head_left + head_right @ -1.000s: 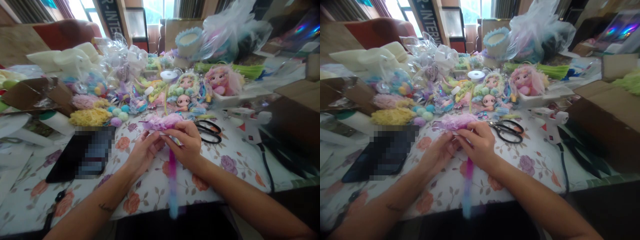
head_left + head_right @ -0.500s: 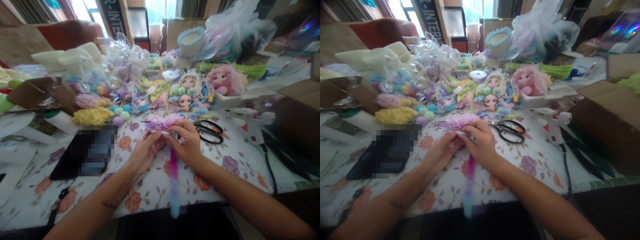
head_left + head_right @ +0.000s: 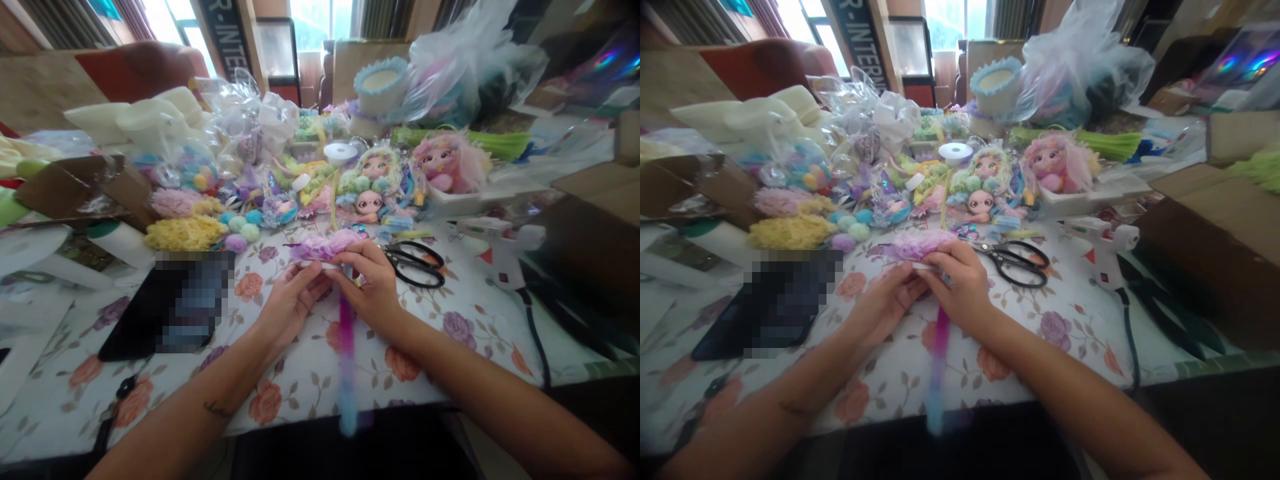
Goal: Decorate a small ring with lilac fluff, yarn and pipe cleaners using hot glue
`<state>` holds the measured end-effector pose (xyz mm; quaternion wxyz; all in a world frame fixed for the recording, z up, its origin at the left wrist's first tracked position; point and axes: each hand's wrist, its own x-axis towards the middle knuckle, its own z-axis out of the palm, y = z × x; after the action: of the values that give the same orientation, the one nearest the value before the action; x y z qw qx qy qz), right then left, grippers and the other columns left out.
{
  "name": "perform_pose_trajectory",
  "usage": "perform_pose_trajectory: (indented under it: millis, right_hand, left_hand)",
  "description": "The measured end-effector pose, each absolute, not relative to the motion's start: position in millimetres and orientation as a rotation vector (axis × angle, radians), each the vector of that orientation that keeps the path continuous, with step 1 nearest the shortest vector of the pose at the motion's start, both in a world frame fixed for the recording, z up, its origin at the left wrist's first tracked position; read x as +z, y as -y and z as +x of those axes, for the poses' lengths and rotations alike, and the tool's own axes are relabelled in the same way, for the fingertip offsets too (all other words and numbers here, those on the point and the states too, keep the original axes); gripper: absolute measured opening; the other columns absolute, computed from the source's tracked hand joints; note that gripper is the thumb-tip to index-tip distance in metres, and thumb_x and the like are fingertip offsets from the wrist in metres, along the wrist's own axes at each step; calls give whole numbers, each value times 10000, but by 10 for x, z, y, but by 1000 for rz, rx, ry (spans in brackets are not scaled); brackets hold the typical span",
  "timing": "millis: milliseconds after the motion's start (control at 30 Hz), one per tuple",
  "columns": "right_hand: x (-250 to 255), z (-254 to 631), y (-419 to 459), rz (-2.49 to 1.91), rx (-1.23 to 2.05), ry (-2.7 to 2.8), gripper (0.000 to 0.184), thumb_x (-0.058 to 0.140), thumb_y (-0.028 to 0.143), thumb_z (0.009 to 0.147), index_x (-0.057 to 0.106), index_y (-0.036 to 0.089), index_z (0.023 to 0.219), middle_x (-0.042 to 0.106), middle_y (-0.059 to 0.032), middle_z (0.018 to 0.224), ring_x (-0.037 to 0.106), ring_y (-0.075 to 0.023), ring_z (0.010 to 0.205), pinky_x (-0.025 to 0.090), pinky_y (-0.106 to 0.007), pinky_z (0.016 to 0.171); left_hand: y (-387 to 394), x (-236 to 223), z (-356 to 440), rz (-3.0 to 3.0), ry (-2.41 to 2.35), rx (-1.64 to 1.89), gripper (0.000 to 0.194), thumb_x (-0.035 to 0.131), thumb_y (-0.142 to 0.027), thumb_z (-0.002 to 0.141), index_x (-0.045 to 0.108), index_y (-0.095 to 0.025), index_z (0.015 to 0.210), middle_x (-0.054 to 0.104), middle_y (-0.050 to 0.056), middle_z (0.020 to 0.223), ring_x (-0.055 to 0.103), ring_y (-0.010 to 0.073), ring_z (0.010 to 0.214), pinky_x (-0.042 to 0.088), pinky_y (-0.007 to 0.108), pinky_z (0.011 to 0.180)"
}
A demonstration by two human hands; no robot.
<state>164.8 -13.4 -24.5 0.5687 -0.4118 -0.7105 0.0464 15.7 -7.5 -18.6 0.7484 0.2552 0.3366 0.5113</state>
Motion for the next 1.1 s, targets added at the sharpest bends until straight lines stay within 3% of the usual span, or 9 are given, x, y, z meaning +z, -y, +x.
perform_pose_trajectory:
  millis: [700, 1100]
  right_hand:
    - [-208, 1617, 141, -1030, 125, 1600, 82, 742, 234, 849, 681, 188, 820, 561, -5, 776, 535, -150, 718, 461, -310, 669]
    - [-229, 1625, 143, -1024, 67, 1578, 72, 723, 267, 870, 691, 203, 868, 591, -16, 826, 548, -147, 709, 458, -309, 635]
  left_hand:
    - [72, -181, 177, 518, -715, 1101, 123, 755, -232, 811, 696, -128, 835, 759, 45, 869, 713, 129, 818, 564, 252, 847]
    - [57, -170, 150, 538, -638, 1116, 131, 719, -250, 846, 736, -122, 864, 769, 63, 901, 715, 136, 852, 583, 244, 854]
